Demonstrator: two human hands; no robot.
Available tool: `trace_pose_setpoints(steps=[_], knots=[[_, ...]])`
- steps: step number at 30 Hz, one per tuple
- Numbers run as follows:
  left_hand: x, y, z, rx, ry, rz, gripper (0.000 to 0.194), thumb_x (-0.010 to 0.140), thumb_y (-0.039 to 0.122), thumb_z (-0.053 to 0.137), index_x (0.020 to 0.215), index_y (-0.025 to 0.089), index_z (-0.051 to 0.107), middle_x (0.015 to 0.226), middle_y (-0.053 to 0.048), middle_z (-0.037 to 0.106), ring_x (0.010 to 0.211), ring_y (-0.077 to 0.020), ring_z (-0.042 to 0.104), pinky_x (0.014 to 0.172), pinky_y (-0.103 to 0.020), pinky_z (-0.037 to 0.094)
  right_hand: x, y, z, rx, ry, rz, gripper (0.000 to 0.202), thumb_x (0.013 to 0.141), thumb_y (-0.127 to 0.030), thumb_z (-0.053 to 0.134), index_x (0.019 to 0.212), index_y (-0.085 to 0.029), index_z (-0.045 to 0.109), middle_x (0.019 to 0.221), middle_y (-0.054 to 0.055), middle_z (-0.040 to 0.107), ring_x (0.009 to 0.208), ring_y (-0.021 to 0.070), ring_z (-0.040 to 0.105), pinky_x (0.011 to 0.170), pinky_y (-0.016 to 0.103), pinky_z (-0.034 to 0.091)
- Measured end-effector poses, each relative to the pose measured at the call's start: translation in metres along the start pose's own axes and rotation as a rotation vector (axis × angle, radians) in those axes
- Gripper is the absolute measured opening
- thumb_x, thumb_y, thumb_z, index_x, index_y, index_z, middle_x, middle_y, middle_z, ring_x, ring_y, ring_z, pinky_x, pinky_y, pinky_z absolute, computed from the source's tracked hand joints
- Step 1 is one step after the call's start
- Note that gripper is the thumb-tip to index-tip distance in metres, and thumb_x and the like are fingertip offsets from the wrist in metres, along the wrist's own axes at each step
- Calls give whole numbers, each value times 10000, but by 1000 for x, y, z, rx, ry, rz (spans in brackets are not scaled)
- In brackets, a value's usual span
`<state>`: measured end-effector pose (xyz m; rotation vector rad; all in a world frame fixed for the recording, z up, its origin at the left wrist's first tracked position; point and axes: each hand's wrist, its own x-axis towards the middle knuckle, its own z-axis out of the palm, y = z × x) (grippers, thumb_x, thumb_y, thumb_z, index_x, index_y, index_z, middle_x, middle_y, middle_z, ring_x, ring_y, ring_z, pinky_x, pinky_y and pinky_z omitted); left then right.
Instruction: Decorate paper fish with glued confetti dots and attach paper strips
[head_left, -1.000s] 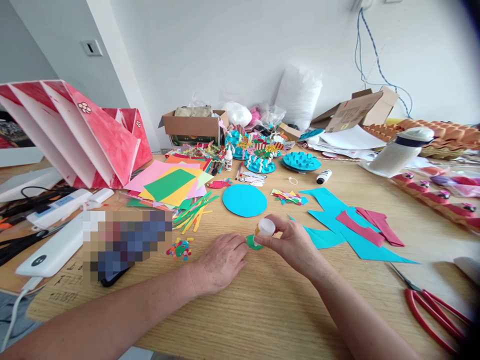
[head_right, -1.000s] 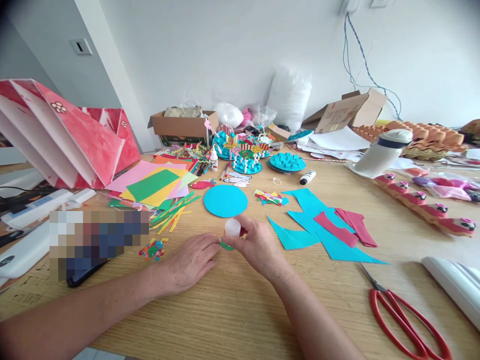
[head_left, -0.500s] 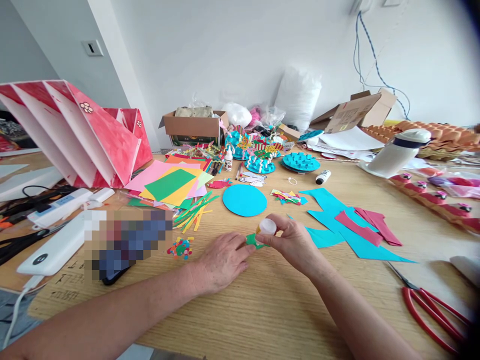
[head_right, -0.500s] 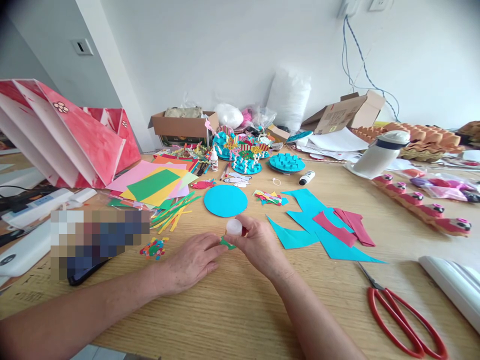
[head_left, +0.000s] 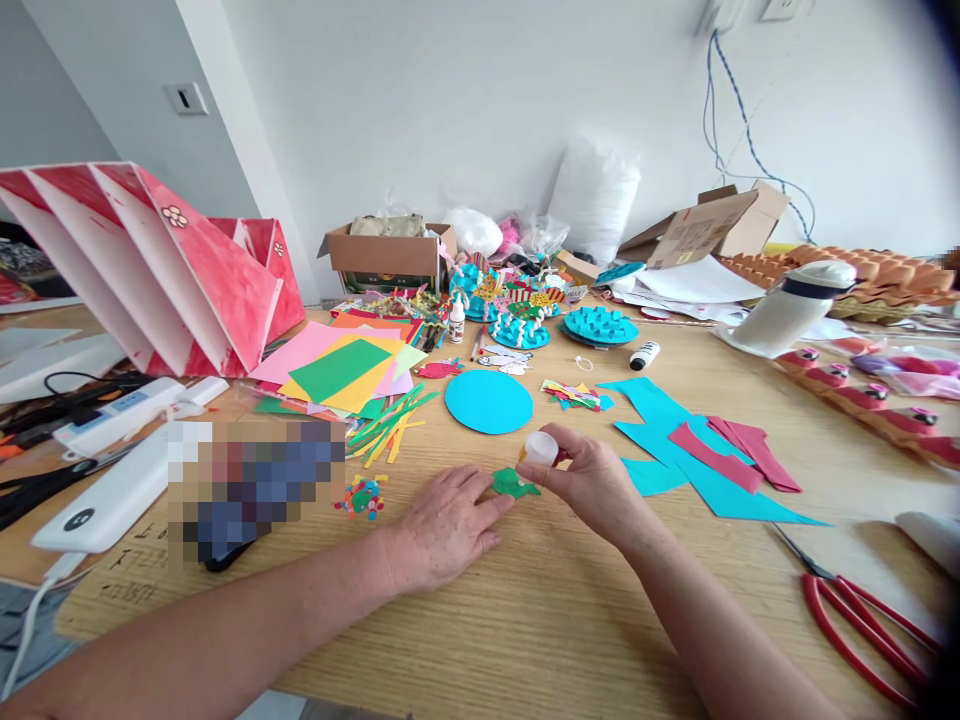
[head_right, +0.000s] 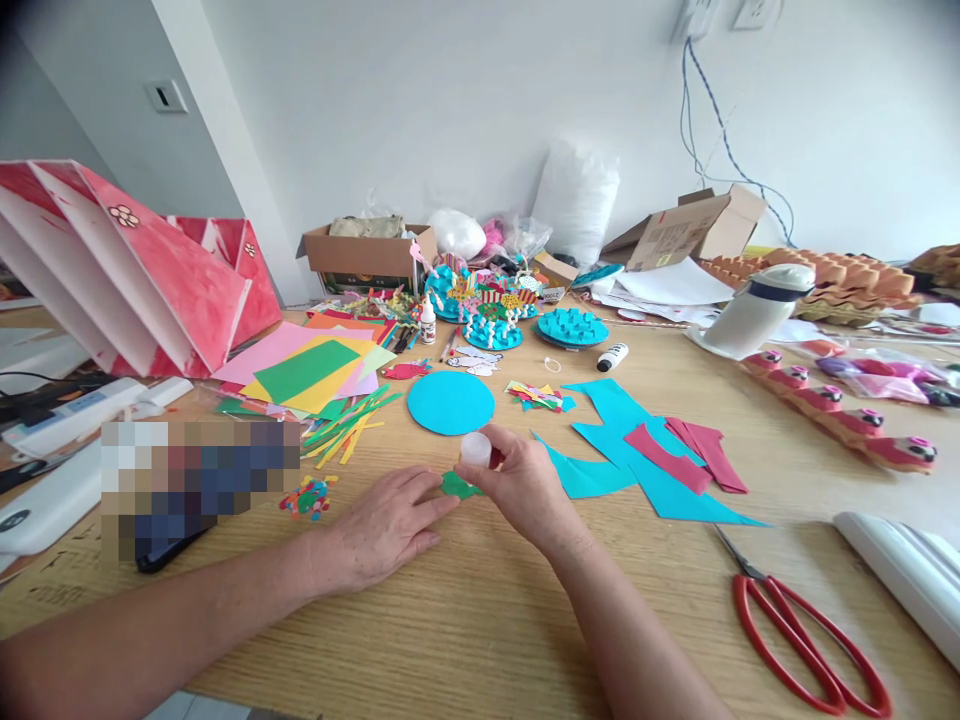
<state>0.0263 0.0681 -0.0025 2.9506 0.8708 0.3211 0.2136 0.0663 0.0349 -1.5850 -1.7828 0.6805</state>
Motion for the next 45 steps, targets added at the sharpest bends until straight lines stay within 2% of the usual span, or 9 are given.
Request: trace_pose_setpoints(steps=[10, 26, 32, 45], knots=[[6, 8, -1, 50, -20, -52, 406, 796, 412, 493, 1169, 259, 453, 1012, -65, 483, 985, -234, 430, 844, -413, 385, 1, 1, -2, -16, -6, -3, 142, 652, -326, 591, 654, -195, 537, 582, -43, 553, 548, 106, 480, 503, 210, 354], [7, 11, -3, 51, -34, -83, 408, 801, 421, 478, 1172, 251, 454, 999, -67, 473, 982, -231, 414, 843, -402, 376, 3, 5, 4, -18, 62, 8, 154, 655, -337, 591, 667, -191, 543, 581, -44, 551, 568, 107, 486, 495, 197, 343], [6, 12, -4, 66, -51, -88, 401, 809, 424, 463, 1174, 259, 451, 997, -62, 472, 968, -229, 417, 838, -399, 376, 2, 8, 0, -9, 10, 14, 166, 650, -351, 600, 663, -195, 543, 586, -45, 559, 564, 105, 489, 513, 203, 347], [7, 12, -4, 61, -56, -81, 393, 809, 421, 468, 1163, 252, 454, 1000, -61, 473, 975, -221, 416, 843, -388, 367, 4, 10, -1, -2, 31, 11, 169, 652, -351, 600, 666, -193, 540, 594, -39, 567, 560, 107, 484, 508, 211, 342]])
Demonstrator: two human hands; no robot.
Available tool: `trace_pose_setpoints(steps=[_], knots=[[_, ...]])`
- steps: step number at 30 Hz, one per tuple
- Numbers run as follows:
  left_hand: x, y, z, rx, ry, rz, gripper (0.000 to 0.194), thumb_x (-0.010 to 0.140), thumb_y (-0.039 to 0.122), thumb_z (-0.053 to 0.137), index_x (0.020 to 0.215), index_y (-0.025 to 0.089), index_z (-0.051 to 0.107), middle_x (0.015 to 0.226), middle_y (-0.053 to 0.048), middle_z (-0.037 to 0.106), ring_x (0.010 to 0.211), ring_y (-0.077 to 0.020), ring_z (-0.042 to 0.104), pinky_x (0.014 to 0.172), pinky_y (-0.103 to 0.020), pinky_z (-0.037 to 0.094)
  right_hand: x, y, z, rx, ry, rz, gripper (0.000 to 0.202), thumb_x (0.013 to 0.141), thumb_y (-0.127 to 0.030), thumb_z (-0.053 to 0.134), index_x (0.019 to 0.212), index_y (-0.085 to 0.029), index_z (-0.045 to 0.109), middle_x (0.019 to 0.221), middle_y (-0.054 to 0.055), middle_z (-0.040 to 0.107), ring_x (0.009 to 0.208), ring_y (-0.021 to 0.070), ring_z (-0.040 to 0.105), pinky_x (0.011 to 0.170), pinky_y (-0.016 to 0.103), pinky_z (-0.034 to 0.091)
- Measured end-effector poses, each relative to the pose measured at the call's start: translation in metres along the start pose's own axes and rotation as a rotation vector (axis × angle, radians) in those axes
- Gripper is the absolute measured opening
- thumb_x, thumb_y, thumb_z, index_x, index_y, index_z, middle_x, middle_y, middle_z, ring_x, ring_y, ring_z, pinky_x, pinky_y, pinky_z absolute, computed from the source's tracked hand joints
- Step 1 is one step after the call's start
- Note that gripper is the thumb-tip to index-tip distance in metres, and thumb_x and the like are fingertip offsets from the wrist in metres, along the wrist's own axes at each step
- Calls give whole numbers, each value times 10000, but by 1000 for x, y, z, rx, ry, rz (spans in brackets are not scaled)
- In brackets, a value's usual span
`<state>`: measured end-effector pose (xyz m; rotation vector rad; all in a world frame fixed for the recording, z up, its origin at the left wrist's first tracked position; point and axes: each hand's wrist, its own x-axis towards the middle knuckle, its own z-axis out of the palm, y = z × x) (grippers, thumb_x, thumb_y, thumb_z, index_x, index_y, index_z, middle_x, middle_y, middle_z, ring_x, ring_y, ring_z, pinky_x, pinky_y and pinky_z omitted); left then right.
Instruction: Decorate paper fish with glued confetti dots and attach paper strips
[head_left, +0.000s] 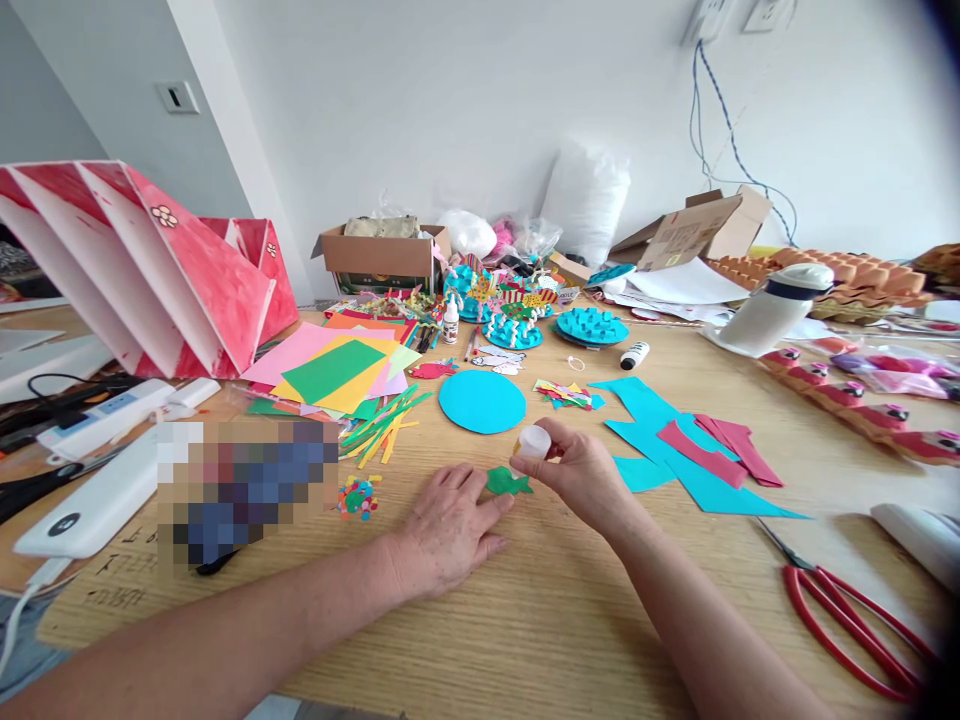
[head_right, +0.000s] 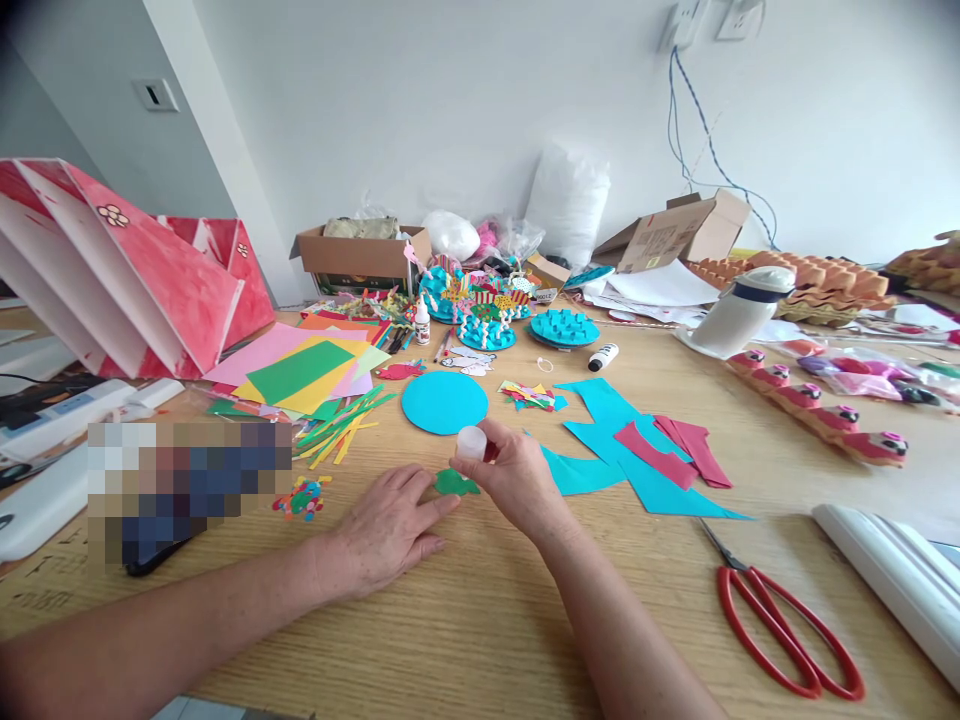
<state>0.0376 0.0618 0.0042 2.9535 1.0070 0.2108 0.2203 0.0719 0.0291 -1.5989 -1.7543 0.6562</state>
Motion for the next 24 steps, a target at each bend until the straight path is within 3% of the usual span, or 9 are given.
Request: trace_pose_setpoints(steps=[24], knots=[[-1, -1, 4, 2, 18, -1, 401, 803, 419, 476, 1168, 255, 444, 1000, -60, 467, 974, -221, 420, 838, -395, 372, 0, 1, 6, 21, 27, -46, 187, 666, -375, 587, 667, -192, 550, 608, -34, 580, 585, 114, 503, 521, 207, 356]])
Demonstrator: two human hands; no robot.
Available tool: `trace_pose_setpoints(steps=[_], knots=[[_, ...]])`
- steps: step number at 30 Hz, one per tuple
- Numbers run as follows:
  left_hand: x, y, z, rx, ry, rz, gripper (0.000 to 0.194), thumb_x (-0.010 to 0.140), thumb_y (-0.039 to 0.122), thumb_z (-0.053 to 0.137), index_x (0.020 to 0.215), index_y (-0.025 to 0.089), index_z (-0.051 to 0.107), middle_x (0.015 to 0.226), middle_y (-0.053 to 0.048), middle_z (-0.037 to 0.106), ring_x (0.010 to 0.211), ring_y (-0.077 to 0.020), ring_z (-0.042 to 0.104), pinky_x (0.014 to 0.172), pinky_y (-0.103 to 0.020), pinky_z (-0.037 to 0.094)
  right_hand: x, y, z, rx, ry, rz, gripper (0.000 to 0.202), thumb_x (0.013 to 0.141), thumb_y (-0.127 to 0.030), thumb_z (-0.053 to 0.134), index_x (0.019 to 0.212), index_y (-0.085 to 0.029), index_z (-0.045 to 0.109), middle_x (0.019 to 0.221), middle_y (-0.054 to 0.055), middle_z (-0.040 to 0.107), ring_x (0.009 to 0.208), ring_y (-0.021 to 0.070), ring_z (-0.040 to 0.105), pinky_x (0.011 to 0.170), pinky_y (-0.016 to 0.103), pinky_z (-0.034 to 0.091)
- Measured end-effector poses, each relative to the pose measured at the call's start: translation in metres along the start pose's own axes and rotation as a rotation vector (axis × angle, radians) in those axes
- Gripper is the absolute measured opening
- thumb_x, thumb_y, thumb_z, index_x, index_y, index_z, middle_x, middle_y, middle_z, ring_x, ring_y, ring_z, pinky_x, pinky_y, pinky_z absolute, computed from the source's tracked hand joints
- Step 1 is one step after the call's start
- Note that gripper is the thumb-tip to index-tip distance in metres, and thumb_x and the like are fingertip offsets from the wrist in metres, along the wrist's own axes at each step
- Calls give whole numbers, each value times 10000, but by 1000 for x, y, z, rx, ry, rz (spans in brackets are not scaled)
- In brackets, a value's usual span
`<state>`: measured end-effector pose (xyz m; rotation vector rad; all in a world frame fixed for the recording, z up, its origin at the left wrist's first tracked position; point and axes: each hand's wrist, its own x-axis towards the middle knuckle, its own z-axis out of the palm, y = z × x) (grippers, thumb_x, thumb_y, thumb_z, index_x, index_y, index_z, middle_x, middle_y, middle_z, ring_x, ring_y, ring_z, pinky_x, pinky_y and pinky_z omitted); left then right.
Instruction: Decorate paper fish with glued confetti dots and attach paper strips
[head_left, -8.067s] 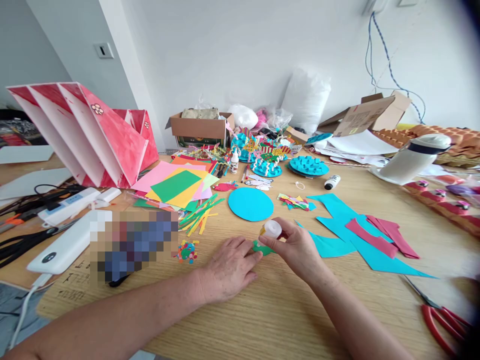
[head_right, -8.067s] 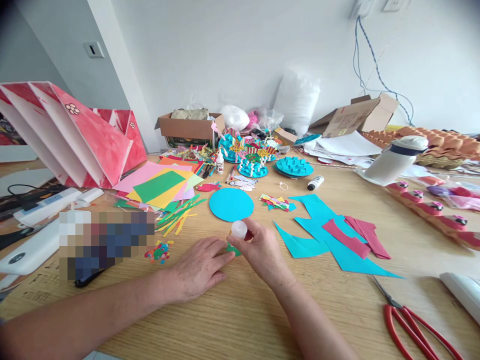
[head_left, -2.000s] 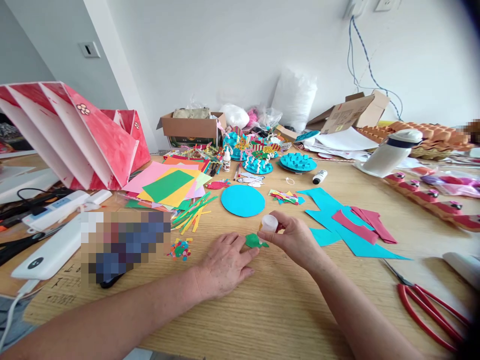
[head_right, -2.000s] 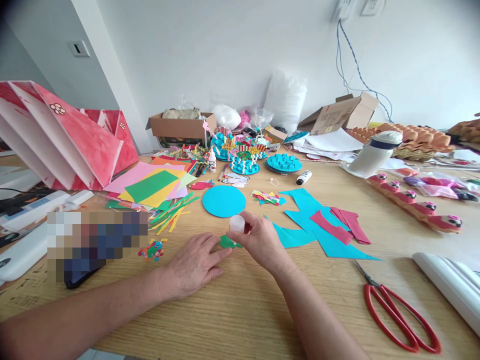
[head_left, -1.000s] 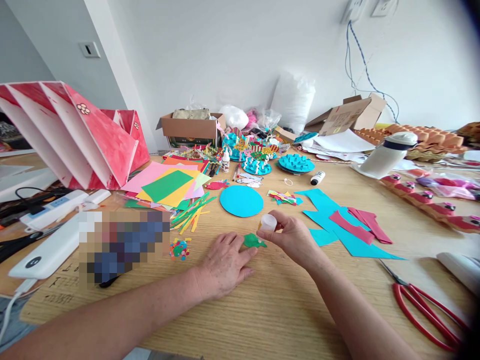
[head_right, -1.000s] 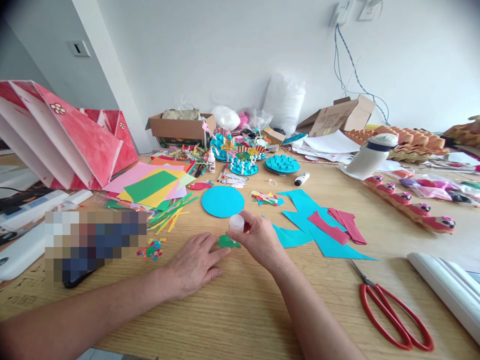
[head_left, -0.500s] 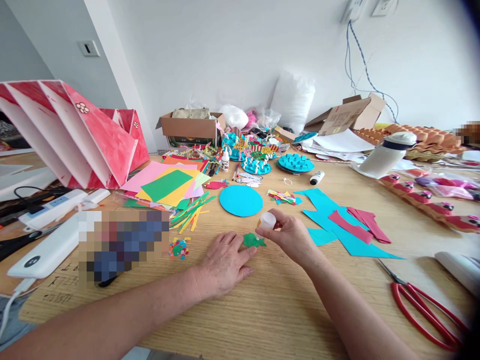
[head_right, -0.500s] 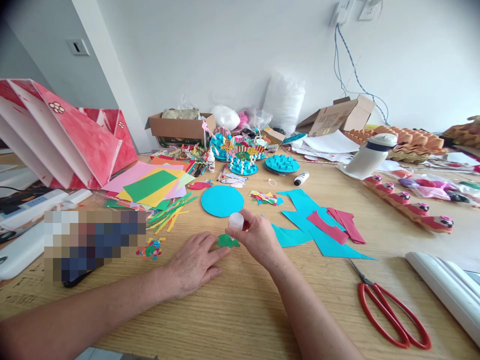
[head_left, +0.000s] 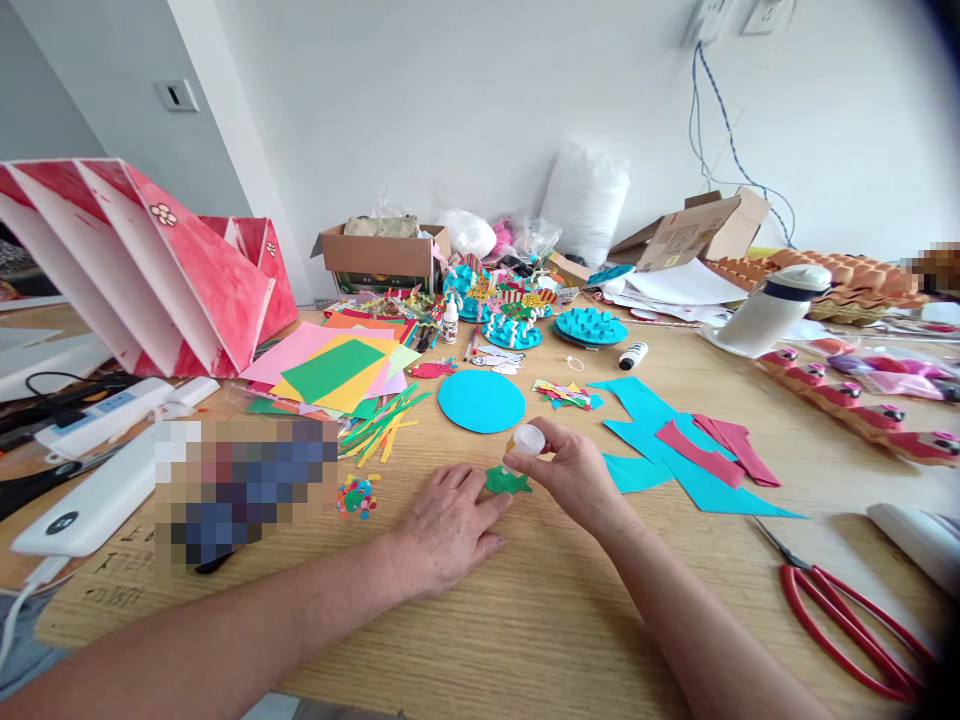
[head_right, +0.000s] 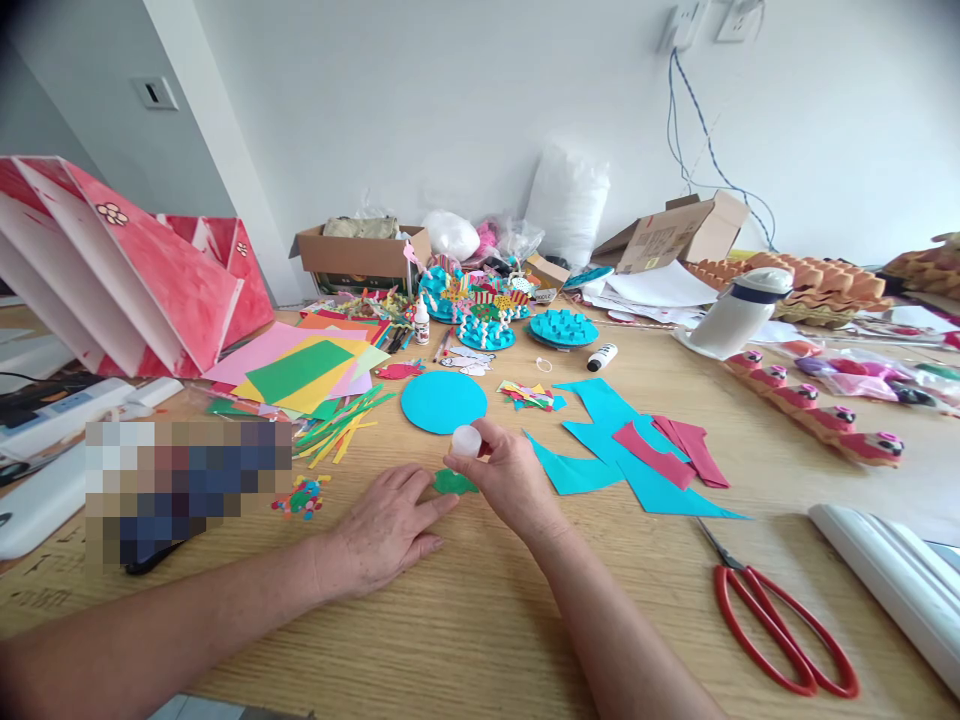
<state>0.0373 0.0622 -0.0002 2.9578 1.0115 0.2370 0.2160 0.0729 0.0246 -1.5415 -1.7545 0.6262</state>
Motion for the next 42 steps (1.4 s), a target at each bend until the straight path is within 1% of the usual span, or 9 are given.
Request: trace_pose_setpoints(steps=[4, 8, 11, 16, 19, 22, 27, 32, 42], knots=[[0, 0, 0, -2, 2, 0, 407, 800, 421, 483, 1172, 262, 440, 1000, -58, 470, 986, -224, 416, 843, -400, 368, -1, -1, 1, 35, -54, 4, 190, 671, -379, 583, 678, -194, 543, 618, -36, 579, 587, 112, 504, 524, 206, 358], [-1, 0, -1, -2, -1, -2, 404, 801, 411, 485, 1171, 256, 442, 1009, -61, 474, 984, -222, 421, 846, -400, 368, -1, -2, 2, 32, -27, 38, 210, 652, -391, 601, 678, -194, 536, 617, -33, 576, 588, 117, 501, 528, 215, 363], [-1, 1, -2, -2, -1, -2, 402, 803, 413, 480, 1170, 252, 445, 1008, -64, 478, 994, -227, 418, 848, -401, 369, -1, -2, 2, 35, -44, 22, 216, 641, -397, 612, 673, -197, 536, 610, -33, 571, 583, 117, 498, 521, 216, 361], [-1, 1, -1, -7, -9, -3, 401, 803, 410, 483, 1169, 251, 444, 1016, -63, 480, 993, -225, 420, 849, -402, 371, -1, -5, 3, 61, -22, 49, 200, 636, -371, 618, 664, -193, 532, 605, -37, 559, 581, 111, 481, 528, 214, 366], [-1, 1, -1, -2, -3, -3, 405, 803, 410, 483, 1173, 249, 443, 1038, -67, 477, 1024, -235, 405, 861, -412, 363, -1, -7, 4, 86, -35, 43, 190, 627, -351, 626, 661, -192, 528, 613, -40, 558, 583, 108, 477, 530, 210, 367], [-1, 0, -2, -6, -10, 1, 403, 805, 409, 480, 1173, 249, 443, 1021, -65, 483, 1004, -228, 417, 855, -408, 368, -2, -6, 4, 91, -55, 42, 188, 639, -357, 617, 664, -194, 528, 614, -42, 563, 584, 108, 486, 534, 209, 368], [-1, 0, 0, -7, 12, 5, 408, 799, 414, 490, 1170, 251, 445, 1052, -67, 475, 1021, -233, 412, 858, -406, 368, -2, -6, 5, 86, -23, 28, 201, 635, -366, 619, 653, -194, 517, 609, -40, 564, 584, 114, 493, 533, 213, 367], [-2, 0, 1, -7, 19, 9, 398, 800, 407, 493, 1162, 249, 447, 1091, -71, 470, 1044, -237, 405, 879, -414, 352, -4, -9, 5, 105, -63, 16, 182, 640, -348, 612, 643, -199, 507, 609, -41, 561, 583, 112, 490, 535, 211, 368], [-2, -1, 3, -16, 19, 7, 400, 804, 423, 480, 1165, 254, 446, 1091, -68, 468, 1047, -231, 403, 881, -408, 353, -2, -7, 11, 96, -11, 7, 193, 644, -369, 596, 666, -193, 520, 625, -40, 570, 599, 115, 497, 550, 220, 373]])
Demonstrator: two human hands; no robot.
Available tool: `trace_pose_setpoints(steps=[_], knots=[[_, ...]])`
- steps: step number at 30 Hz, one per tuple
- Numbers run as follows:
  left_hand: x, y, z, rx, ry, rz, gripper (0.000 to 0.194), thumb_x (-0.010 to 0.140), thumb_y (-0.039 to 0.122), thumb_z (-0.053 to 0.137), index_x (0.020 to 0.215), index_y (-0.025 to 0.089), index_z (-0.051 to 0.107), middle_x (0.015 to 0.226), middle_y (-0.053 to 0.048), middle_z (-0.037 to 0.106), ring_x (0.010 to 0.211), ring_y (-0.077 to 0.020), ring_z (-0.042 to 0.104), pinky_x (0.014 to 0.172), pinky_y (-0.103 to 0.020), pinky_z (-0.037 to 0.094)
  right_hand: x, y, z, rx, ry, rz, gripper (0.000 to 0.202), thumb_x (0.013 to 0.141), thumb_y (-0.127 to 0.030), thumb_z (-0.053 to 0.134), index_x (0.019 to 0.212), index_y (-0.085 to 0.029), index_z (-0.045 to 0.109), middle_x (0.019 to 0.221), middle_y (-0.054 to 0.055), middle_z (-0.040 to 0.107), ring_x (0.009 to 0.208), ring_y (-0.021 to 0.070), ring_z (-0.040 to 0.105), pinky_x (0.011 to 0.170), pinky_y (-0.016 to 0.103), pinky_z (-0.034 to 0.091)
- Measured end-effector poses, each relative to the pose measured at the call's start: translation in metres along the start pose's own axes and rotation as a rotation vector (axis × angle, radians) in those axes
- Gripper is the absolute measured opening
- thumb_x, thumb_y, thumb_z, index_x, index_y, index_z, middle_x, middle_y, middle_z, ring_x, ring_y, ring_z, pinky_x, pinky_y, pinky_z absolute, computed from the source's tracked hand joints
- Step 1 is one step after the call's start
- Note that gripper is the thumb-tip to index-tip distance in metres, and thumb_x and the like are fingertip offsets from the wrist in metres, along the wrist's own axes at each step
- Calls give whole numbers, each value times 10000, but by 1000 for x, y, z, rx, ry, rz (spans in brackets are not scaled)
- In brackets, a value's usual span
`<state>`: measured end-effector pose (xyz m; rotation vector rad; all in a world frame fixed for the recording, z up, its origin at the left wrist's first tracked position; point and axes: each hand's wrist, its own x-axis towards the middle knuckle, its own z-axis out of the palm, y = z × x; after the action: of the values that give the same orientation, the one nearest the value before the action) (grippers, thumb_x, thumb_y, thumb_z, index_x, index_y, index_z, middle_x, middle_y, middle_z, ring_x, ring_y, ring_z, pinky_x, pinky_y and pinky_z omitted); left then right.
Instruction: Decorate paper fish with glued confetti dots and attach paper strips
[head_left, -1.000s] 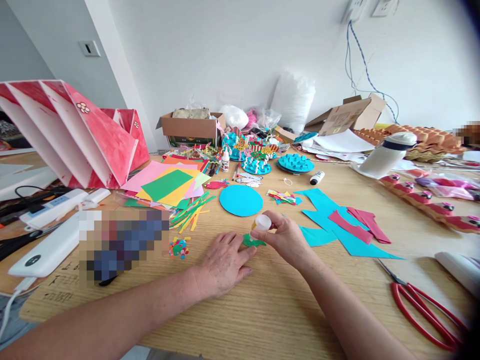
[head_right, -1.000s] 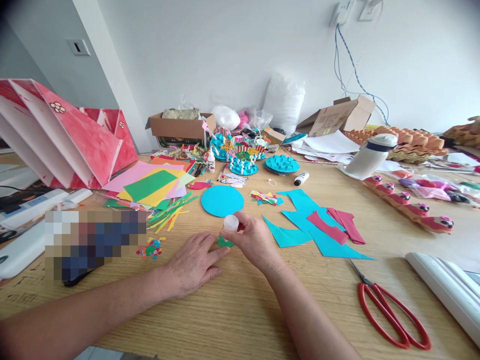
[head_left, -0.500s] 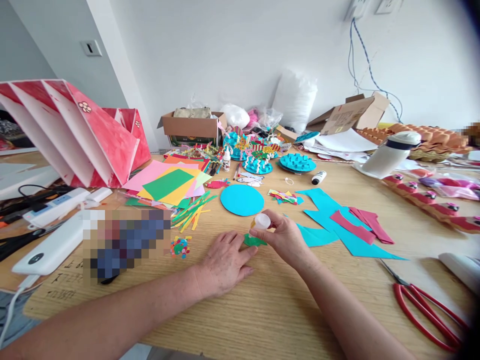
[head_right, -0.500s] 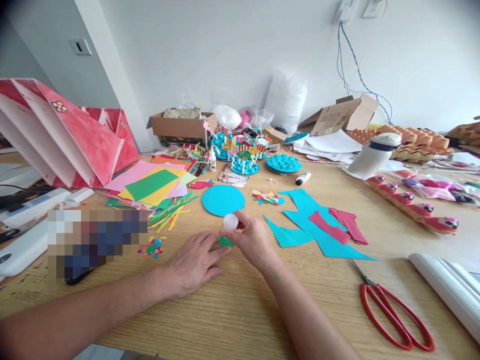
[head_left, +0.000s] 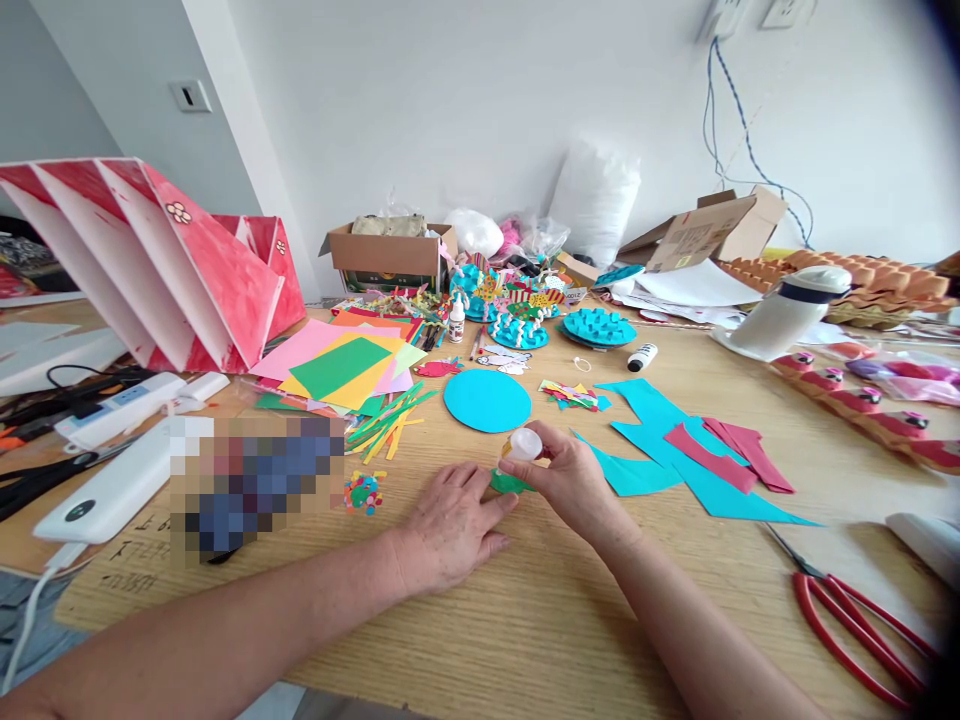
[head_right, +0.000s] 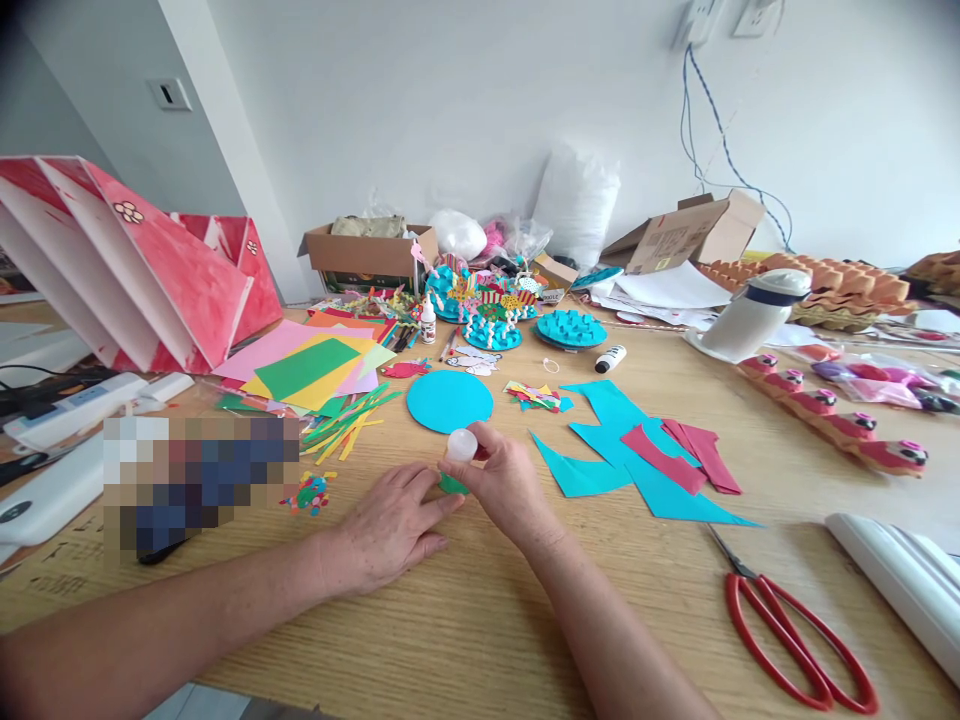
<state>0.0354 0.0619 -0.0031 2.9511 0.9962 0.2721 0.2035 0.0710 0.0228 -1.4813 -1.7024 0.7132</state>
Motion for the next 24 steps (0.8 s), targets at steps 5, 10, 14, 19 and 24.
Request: trace_pose_setpoints(steps=[5, 10, 14, 19, 24], knots=[[0, 0, 0, -4, 1, -2, 404, 806, 416, 478, 1176, 258, 438, 1066, -64, 470, 1037, -227, 404, 882, -408, 349, 1, -1, 0, -47, 19, 14, 209, 643, -384, 602, 664, -192, 520, 621, -37, 572, 590, 118, 501, 538, 222, 363], [0, 1, -3, -1, -14, -4, 405, 811, 421, 465, 1181, 257, 439, 1014, -60, 473, 1008, -225, 412, 857, -399, 365, 3, 5, -4, -61, 35, 17, 209, 648, -393, 589, 702, -197, 540, 630, -33, 591, 573, 114, 509, 520, 218, 370], [1, 1, -4, 4, -15, 0, 400, 807, 420, 470, 1170, 252, 453, 997, -60, 469, 984, -223, 416, 852, -396, 369, 3, 10, -8, -58, 41, 23, 211, 643, -396, 594, 699, -200, 542, 623, -34, 591, 572, 119, 516, 520, 221, 379], [0, 1, -4, 4, -21, -6, 400, 807, 417, 473, 1174, 260, 449, 998, -56, 462, 988, -223, 414, 853, -393, 369, 1, 8, -12, -113, 47, 43, 203, 643, -390, 599, 685, -199, 545, 598, -40, 577, 566, 119, 513, 523, 220, 373], [0, 1, -3, 7, -15, -4, 410, 807, 416, 471, 1186, 262, 438, 1012, -59, 458, 1000, -229, 408, 855, -400, 367, 3, 8, -8, -101, 56, 39, 217, 647, -401, 600, 705, -200, 541, 617, -39, 577, 576, 118, 507, 526, 220, 370]])
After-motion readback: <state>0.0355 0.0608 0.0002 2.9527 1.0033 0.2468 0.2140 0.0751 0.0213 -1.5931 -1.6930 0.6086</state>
